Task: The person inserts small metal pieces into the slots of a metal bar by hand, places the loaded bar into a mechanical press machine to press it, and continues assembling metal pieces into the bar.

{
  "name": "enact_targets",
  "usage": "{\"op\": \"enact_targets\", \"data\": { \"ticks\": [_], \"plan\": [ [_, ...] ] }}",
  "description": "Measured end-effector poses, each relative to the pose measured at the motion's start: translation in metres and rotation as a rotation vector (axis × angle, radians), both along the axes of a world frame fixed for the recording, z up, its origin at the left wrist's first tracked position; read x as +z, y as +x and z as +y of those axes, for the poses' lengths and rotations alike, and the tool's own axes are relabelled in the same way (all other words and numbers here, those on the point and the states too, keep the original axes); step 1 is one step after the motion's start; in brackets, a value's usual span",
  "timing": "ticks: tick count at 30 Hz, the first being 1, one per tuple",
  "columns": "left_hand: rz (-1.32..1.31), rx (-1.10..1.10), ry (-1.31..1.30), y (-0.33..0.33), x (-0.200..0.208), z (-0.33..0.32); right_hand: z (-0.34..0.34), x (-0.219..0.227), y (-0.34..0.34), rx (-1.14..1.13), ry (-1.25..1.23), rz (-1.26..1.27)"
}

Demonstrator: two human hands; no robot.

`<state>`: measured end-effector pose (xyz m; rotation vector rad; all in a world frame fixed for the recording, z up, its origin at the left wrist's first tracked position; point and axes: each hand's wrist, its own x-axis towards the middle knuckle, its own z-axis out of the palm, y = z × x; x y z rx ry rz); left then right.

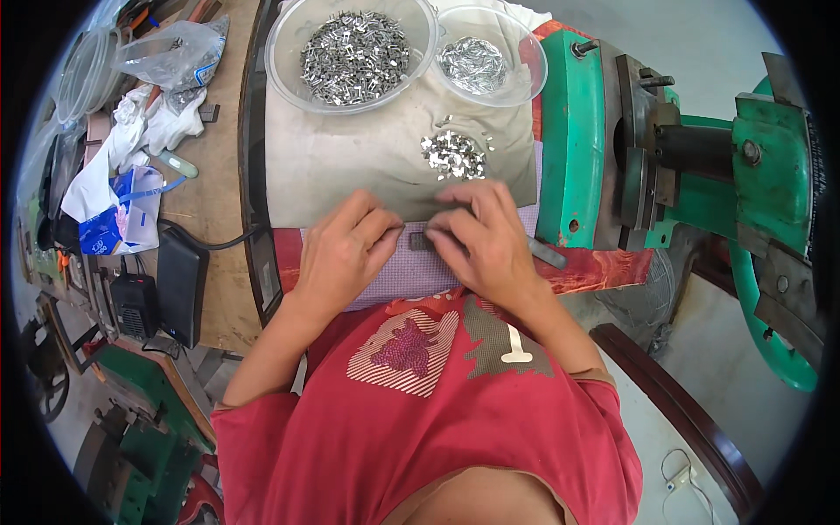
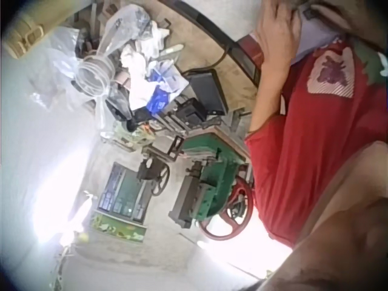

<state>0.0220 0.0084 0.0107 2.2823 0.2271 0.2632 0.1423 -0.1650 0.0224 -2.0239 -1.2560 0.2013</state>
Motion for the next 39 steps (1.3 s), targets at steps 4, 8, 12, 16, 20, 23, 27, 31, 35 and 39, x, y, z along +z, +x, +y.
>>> {"op": "enact_targets", "data": {
  "ticks": [4, 8, 12, 16, 20, 23, 27, 31, 35, 39],
  "plan": [
    [-0.026, -0.027, -0.003, -0.003, 0.0, -0.006, -0.013, -0.01, -0.011, -0.024, -0.006, 0.015],
    [-0.009, -0.035, -0.019, -0.007, -0.002, -0.01, -0.016, -0.005, 0.001, -0.118, -0.002, -0.048],
    [-0.001, -0.047, -0.022, -0.007, 0.002, -0.012, -0.01, -0.004, 0.017, -0.161, -0.008, -0.122],
    [0.001, -0.04, -0.018, -0.007, 0.001, -0.015, 0.003, -0.008, 0.027, -0.133, 0.006, -0.204],
    [0.006, -0.049, -0.012, -0.004, -0.001, -0.018, 0.017, -0.016, 0.028, -0.096, -0.032, -0.273],
    [0.011, -0.053, -0.004, -0.003, -0.001, -0.019, 0.021, -0.014, 0.026, -0.141, -0.097, -0.307],
    [0.029, -0.043, -0.03, -0.002, 0.002, -0.019, 0.02, -0.009, 0.021, -0.18, -0.124, -0.331],
    [0.009, -0.077, -0.009, -0.002, -0.003, -0.019, 0.021, -0.009, 0.019, -0.203, -0.128, -0.323],
    [0.011, -0.049, -0.031, -0.003, -0.002, -0.021, 0.017, -0.013, 0.022, -0.149, -0.078, -0.187],
    [-0.004, -0.021, -0.051, -0.001, -0.002, -0.025, 0.008, -0.017, 0.018, -0.042, 0.0, -0.03]
  ]
}}
